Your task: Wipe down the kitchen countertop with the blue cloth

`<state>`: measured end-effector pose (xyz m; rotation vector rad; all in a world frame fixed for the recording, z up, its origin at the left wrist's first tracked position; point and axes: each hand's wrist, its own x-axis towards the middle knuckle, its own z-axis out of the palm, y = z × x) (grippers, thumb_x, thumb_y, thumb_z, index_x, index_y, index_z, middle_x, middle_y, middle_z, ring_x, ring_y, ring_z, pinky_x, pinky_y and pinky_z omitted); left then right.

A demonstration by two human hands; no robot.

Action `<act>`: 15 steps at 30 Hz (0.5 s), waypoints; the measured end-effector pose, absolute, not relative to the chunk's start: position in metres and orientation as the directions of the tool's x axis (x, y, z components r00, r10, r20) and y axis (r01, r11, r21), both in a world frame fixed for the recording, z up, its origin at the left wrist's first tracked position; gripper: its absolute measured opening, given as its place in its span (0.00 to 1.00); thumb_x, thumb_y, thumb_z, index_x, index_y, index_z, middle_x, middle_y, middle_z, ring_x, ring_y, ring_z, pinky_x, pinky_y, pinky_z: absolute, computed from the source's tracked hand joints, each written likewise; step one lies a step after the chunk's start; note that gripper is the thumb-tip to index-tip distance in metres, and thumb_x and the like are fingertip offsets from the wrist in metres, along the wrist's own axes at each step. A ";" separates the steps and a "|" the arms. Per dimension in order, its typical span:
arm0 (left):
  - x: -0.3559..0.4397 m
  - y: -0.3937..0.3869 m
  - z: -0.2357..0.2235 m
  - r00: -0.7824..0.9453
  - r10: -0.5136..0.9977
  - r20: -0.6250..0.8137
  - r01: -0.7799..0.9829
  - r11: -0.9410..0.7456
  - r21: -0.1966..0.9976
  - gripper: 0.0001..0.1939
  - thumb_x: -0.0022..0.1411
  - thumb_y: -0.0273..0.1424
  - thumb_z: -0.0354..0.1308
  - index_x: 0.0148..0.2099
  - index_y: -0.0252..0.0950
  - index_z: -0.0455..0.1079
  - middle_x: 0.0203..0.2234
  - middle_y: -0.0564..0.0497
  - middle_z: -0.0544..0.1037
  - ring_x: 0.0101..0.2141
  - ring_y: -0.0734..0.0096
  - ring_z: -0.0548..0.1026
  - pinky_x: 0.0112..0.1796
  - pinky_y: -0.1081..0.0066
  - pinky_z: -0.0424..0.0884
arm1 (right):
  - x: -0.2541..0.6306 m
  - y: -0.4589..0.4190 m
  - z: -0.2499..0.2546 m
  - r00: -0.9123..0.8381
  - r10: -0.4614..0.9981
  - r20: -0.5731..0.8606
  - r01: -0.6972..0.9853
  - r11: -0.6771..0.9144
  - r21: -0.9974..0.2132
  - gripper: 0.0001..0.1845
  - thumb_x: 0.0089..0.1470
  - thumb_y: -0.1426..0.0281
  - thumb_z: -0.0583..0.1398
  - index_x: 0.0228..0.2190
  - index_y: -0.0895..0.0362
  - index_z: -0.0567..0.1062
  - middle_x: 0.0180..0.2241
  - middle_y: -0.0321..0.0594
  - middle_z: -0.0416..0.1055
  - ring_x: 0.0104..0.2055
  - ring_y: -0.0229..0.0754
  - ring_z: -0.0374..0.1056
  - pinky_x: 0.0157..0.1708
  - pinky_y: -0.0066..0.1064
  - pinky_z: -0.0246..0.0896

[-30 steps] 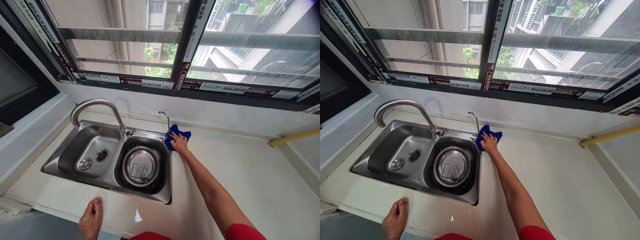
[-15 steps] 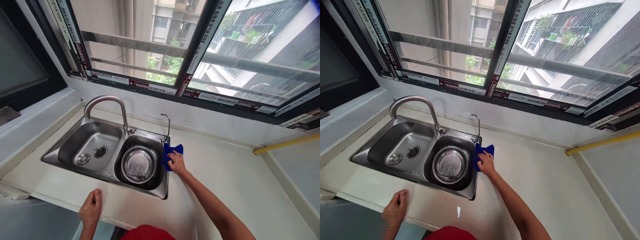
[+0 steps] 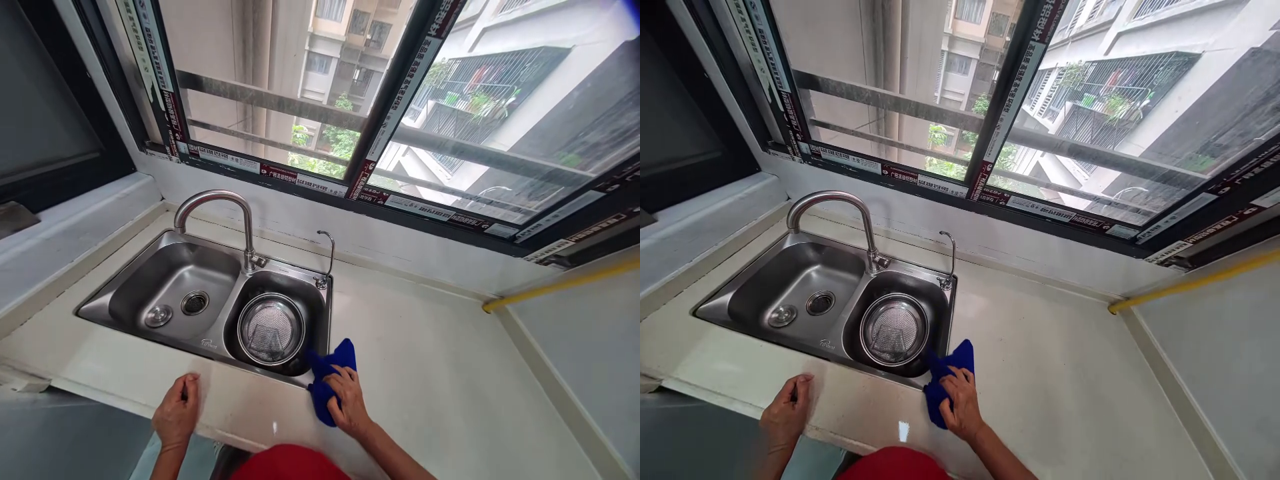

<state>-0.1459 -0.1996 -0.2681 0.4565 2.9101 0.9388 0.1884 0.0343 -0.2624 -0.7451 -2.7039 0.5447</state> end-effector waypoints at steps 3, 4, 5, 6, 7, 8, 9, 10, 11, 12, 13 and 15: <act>-0.145 -0.199 -0.265 -0.956 0.290 0.038 0.257 0.769 0.585 0.18 0.63 0.41 0.48 0.40 0.40 0.77 0.28 0.49 0.80 0.26 0.69 0.70 0.29 0.70 0.58 | 0.219 0.029 -0.266 -0.876 0.469 0.116 0.374 0.811 -0.451 0.30 0.43 0.73 0.53 0.50 0.47 0.73 0.53 0.35 0.74 0.61 0.53 0.63 0.60 0.53 0.53; -0.145 -0.199 -0.265 -0.957 0.287 0.043 0.256 0.767 0.588 0.18 0.63 0.42 0.48 0.40 0.40 0.77 0.29 0.48 0.80 0.27 0.69 0.71 0.29 0.70 0.59 | 0.231 0.032 -0.268 -0.889 0.446 0.104 0.358 0.819 -0.448 0.32 0.43 0.72 0.53 0.51 0.45 0.73 0.55 0.34 0.72 0.62 0.53 0.62 0.60 0.53 0.53; -0.145 -0.198 -0.264 -0.958 0.283 0.049 0.256 0.764 0.593 0.18 0.63 0.42 0.48 0.39 0.40 0.77 0.29 0.48 0.81 0.27 0.69 0.71 0.29 0.70 0.59 | 0.245 0.036 -0.270 -0.890 0.445 0.103 0.361 0.824 -0.437 0.33 0.43 0.72 0.53 0.52 0.44 0.72 0.57 0.33 0.71 0.63 0.54 0.61 0.61 0.54 0.53; -0.145 -0.198 -0.263 -0.959 0.279 0.049 0.252 0.762 0.596 0.18 0.63 0.42 0.48 0.39 0.40 0.77 0.29 0.48 0.81 0.27 0.69 0.71 0.30 0.70 0.59 | 0.261 0.042 -0.272 -0.875 0.470 0.113 0.387 0.821 -0.419 0.33 0.43 0.71 0.54 0.53 0.43 0.72 0.58 0.32 0.70 0.63 0.54 0.61 0.61 0.55 0.53; -0.145 -0.198 -0.262 -0.961 0.275 0.043 0.245 0.763 0.599 0.18 0.63 0.42 0.48 0.39 0.40 0.77 0.29 0.48 0.81 0.27 0.69 0.71 0.30 0.70 0.59 | 0.277 0.049 -0.275 -0.842 0.524 0.128 0.441 0.806 -0.395 0.33 0.44 0.71 0.54 0.53 0.43 0.72 0.58 0.32 0.70 0.63 0.55 0.61 0.61 0.55 0.53; -0.145 -0.197 -0.260 -0.963 0.269 0.034 0.235 0.765 0.599 0.18 0.62 0.42 0.48 0.39 0.40 0.77 0.29 0.48 0.81 0.27 0.68 0.70 0.30 0.70 0.60 | 0.293 0.056 -0.277 -0.792 0.593 0.144 0.514 0.775 -0.368 0.32 0.45 0.70 0.53 0.53 0.42 0.72 0.58 0.33 0.70 0.63 0.55 0.61 0.62 0.56 0.52; -0.145 -0.197 -0.259 -0.966 0.259 0.026 0.222 0.770 0.598 0.18 0.62 0.43 0.48 0.39 0.40 0.77 0.29 0.48 0.80 0.27 0.68 0.70 0.30 0.70 0.60 | 0.310 0.065 -0.280 -0.734 0.664 0.145 0.594 0.730 -0.338 0.31 0.47 0.69 0.53 0.53 0.41 0.72 0.59 0.32 0.69 0.63 0.54 0.62 0.64 0.56 0.49; -0.145 -0.197 -0.258 -0.968 0.252 0.012 0.209 0.774 0.598 0.19 0.62 0.43 0.48 0.39 0.40 0.76 0.29 0.48 0.80 0.27 0.68 0.70 0.30 0.70 0.60 | 0.325 0.075 -0.281 -0.667 0.732 0.138 0.675 0.672 -0.305 0.29 0.48 0.67 0.53 0.53 0.41 0.73 0.59 0.32 0.69 0.63 0.54 0.62 0.66 0.56 0.45; -0.145 -0.196 -0.256 -0.968 0.251 -0.007 0.197 0.776 0.600 0.19 0.61 0.44 0.48 0.39 0.40 0.76 0.29 0.48 0.80 0.27 0.68 0.70 0.30 0.69 0.60 | 0.339 0.086 -0.282 -0.583 0.800 0.140 0.754 0.597 -0.274 0.28 0.50 0.65 0.52 0.53 0.41 0.73 0.59 0.32 0.68 0.63 0.54 0.62 0.67 0.56 0.42; -0.145 -0.196 -0.255 -0.966 0.255 -0.026 0.188 0.775 0.603 0.20 0.61 0.44 0.47 0.39 0.40 0.76 0.29 0.48 0.80 0.27 0.68 0.70 0.30 0.69 0.61 | 0.350 0.097 -0.282 -0.486 0.862 0.144 0.826 0.507 -0.247 0.27 0.51 0.63 0.51 0.53 0.42 0.73 0.60 0.33 0.68 0.63 0.54 0.62 0.68 0.56 0.40; -0.146 -0.196 -0.254 -0.965 0.259 -0.039 0.184 0.775 0.605 0.20 0.61 0.45 0.47 0.39 0.40 0.76 0.30 0.48 0.80 0.28 0.68 0.71 0.31 0.69 0.61 | 0.357 0.110 -0.282 -0.375 0.914 0.157 0.886 0.403 -0.231 0.28 0.52 0.62 0.49 0.53 0.44 0.73 0.60 0.34 0.68 0.63 0.55 0.61 0.68 0.56 0.39; -0.147 -0.196 -0.253 -0.963 0.263 -0.062 0.174 0.779 0.603 0.20 0.61 0.45 0.47 0.39 0.40 0.76 0.32 0.48 0.81 0.28 0.68 0.71 0.31 0.69 0.62 | 0.362 0.137 -0.279 -0.144 0.970 0.198 0.957 0.187 -0.224 0.30 0.54 0.60 0.46 0.55 0.48 0.71 0.61 0.38 0.67 0.62 0.57 0.61 0.67 0.57 0.42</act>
